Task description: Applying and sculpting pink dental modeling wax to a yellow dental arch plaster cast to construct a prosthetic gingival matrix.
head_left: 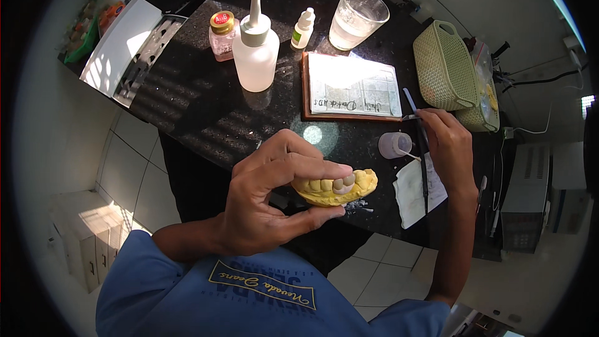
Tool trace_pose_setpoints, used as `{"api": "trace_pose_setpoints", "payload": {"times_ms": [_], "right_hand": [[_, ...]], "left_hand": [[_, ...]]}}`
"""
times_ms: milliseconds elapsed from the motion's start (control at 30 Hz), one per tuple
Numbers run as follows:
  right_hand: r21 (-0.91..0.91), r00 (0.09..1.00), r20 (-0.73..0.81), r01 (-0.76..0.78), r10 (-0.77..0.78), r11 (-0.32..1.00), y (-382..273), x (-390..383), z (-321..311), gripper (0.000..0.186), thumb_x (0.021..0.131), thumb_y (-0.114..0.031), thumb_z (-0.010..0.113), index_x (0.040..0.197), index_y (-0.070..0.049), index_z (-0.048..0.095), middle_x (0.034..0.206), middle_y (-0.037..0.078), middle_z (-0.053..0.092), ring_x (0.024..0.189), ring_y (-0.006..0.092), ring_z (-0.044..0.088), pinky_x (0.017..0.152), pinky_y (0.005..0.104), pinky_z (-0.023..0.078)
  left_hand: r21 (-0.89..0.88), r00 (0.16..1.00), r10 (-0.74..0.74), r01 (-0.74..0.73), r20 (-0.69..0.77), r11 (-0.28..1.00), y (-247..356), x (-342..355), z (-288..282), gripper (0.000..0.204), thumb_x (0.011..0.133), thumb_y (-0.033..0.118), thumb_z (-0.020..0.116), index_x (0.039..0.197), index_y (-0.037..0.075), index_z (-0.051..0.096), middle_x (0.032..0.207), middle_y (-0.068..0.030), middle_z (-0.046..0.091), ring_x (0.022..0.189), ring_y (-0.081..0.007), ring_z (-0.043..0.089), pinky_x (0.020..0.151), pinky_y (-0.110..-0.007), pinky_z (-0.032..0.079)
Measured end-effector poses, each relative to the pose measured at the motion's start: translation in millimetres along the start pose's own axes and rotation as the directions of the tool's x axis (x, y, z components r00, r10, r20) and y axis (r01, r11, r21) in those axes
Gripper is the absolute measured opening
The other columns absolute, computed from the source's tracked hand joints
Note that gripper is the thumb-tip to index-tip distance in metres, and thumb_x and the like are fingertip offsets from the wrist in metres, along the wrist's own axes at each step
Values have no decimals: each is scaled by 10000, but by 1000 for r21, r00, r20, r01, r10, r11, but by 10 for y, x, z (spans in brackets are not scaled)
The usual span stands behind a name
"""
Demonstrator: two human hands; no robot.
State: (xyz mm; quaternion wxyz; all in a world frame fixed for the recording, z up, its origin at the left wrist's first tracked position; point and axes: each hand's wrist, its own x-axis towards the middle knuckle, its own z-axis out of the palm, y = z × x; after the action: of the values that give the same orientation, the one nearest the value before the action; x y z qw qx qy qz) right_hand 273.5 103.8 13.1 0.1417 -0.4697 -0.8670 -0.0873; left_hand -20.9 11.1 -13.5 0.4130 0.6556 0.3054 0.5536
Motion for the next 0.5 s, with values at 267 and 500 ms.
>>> {"api": "trace_pose_setpoints", "payload": {"times_ms": [267, 500], "right_hand": [[-38, 989, -137, 49, -54, 998, 63, -37, 110, 169, 815, 27, 637, 975, -12, 605, 894, 115, 647, 780, 274, 657, 670, 346, 526], [174, 936, -257, -200, 240, 964, 22, -200, -17, 188, 867, 45, 585, 1050, 9, 606, 921, 120, 649, 761, 212, 660, 682, 313, 529]], "left_hand": [[53, 999, -3, 6, -50, 999, 123, -25, -87, 431, 636, -4, 842, 1026, 19, 658, 947, -79, 559, 840, -111, 578, 720, -245, 496], [47, 999, -11, 13, -37, 999, 144, -64, -44, 442, 631, -4, 843, 1034, 21, 663, 947, -74, 559, 825, -104, 565, 713, -234, 481]]}}
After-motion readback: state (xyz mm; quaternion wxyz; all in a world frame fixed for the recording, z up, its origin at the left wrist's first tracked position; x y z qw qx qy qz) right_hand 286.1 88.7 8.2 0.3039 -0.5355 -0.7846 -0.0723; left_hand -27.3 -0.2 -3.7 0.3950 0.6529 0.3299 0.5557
